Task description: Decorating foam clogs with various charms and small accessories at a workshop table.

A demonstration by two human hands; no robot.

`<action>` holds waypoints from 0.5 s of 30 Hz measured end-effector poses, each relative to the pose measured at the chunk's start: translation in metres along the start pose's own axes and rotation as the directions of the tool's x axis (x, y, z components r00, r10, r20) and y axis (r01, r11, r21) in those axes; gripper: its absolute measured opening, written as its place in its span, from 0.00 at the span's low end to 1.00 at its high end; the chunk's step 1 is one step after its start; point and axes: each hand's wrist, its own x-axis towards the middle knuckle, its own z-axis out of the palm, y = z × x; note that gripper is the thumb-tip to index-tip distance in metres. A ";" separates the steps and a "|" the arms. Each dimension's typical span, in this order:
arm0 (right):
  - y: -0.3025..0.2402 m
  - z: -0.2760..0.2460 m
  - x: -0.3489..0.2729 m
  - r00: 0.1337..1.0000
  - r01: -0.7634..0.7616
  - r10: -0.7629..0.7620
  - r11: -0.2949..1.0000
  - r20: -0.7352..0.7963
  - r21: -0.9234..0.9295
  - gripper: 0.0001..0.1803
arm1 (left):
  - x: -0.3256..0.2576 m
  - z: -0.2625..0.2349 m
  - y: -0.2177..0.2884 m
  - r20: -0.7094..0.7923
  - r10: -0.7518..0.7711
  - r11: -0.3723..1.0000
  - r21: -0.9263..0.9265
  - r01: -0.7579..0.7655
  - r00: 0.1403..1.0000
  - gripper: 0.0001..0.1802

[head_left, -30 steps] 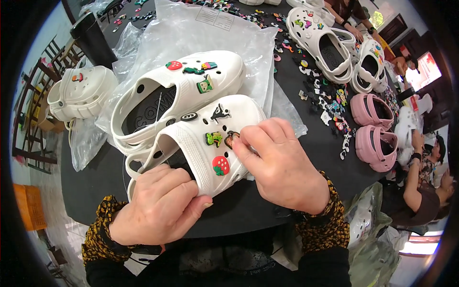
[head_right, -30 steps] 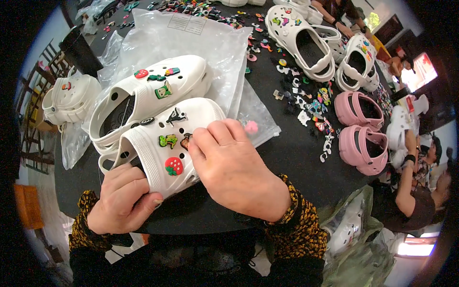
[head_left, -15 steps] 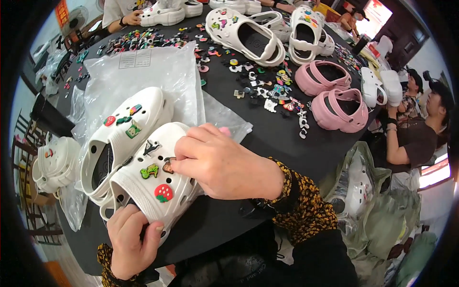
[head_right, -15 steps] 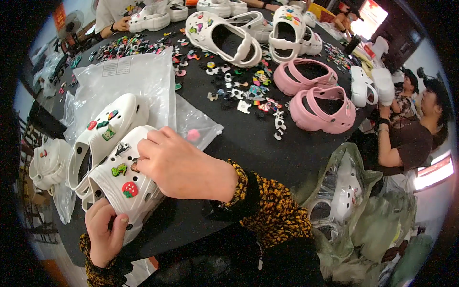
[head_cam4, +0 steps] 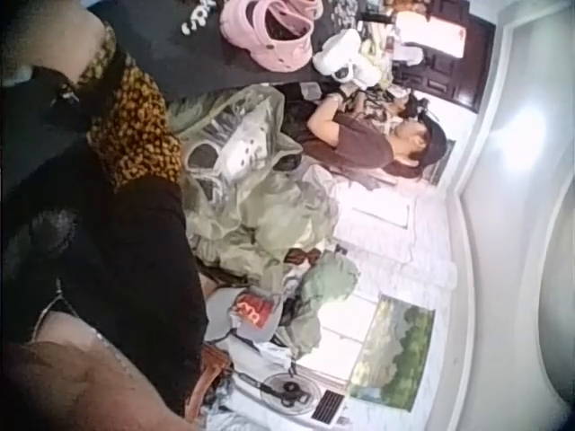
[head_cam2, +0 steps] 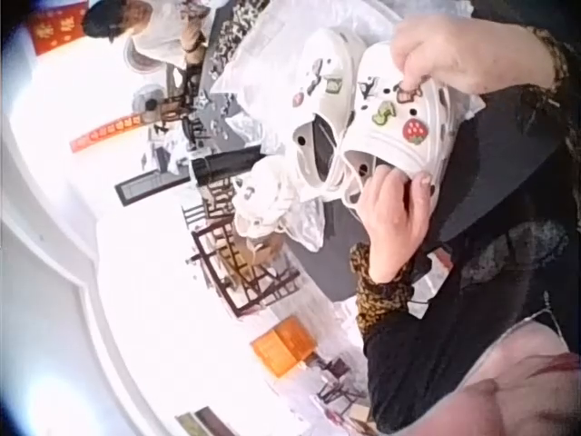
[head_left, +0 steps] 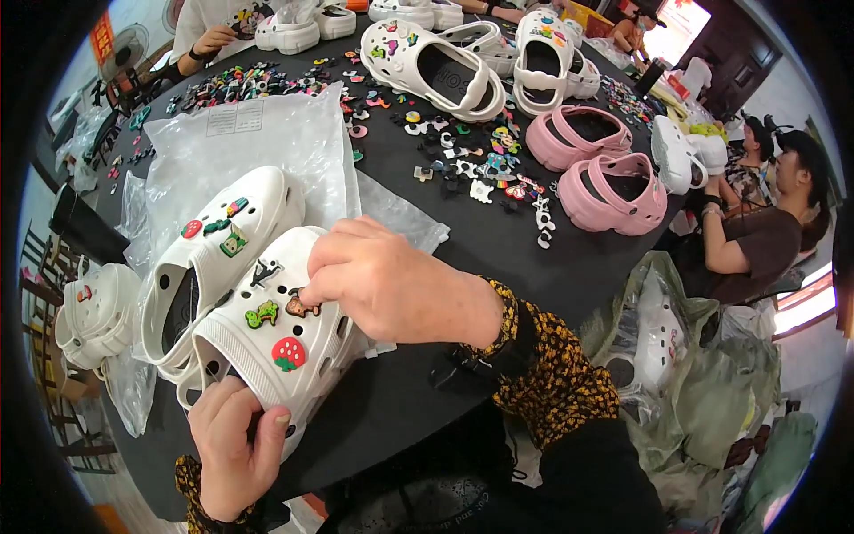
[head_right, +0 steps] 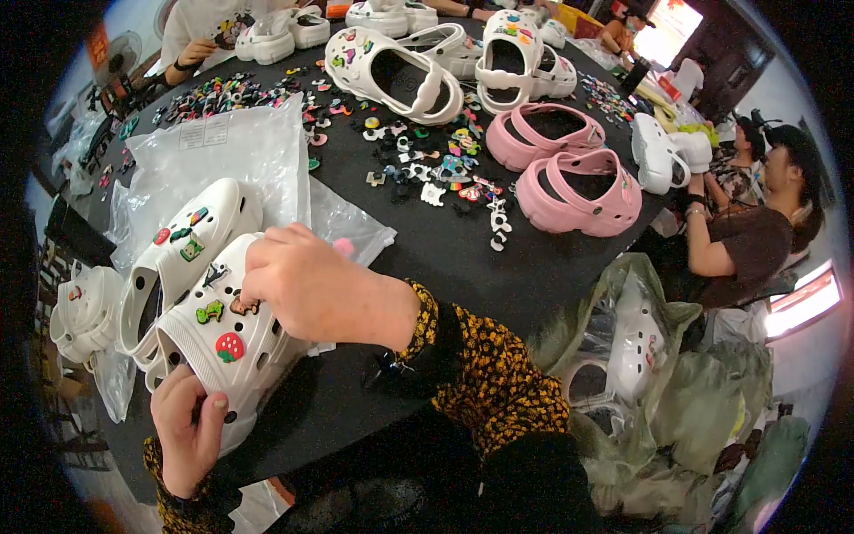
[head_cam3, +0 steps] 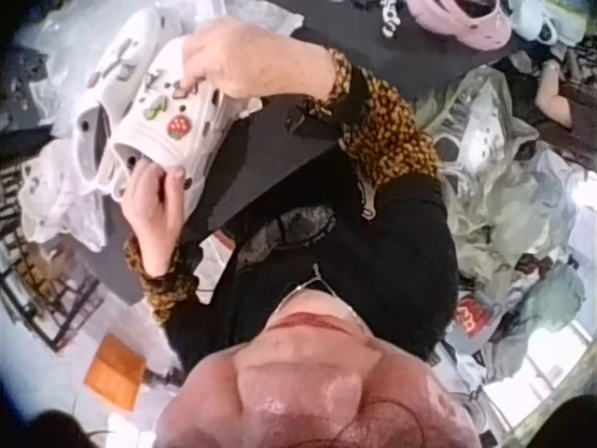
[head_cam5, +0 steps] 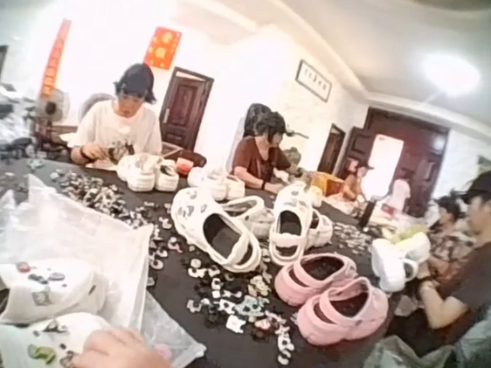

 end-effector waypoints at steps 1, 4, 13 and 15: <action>0.002 0.000 0.000 1.000 0.007 -0.007 1.000 -0.007 0.013 0.11 | 0.000 0.000 0.000 -0.002 0.003 1.000 -0.002 -0.003 1.000 0.10; 0.006 -0.005 0.001 1.000 0.007 -0.007 1.000 0.011 0.018 0.12 | 0.000 0.001 0.000 -0.006 0.012 1.000 -0.010 -0.012 1.000 0.10; 0.033 -0.109 -0.036 0.873 -0.447 0.378 0.874 -0.308 -0.193 0.11 | -0.002 0.001 0.000 -0.057 0.031 0.998 -0.046 -0.034 0.998 0.09; 0.047 -0.134 -0.055 0.783 -0.607 0.511 0.753 -0.355 -0.254 0.12 | -0.004 0.001 -0.001 -0.060 0.040 0.999 -0.009 -0.041 0.997 0.10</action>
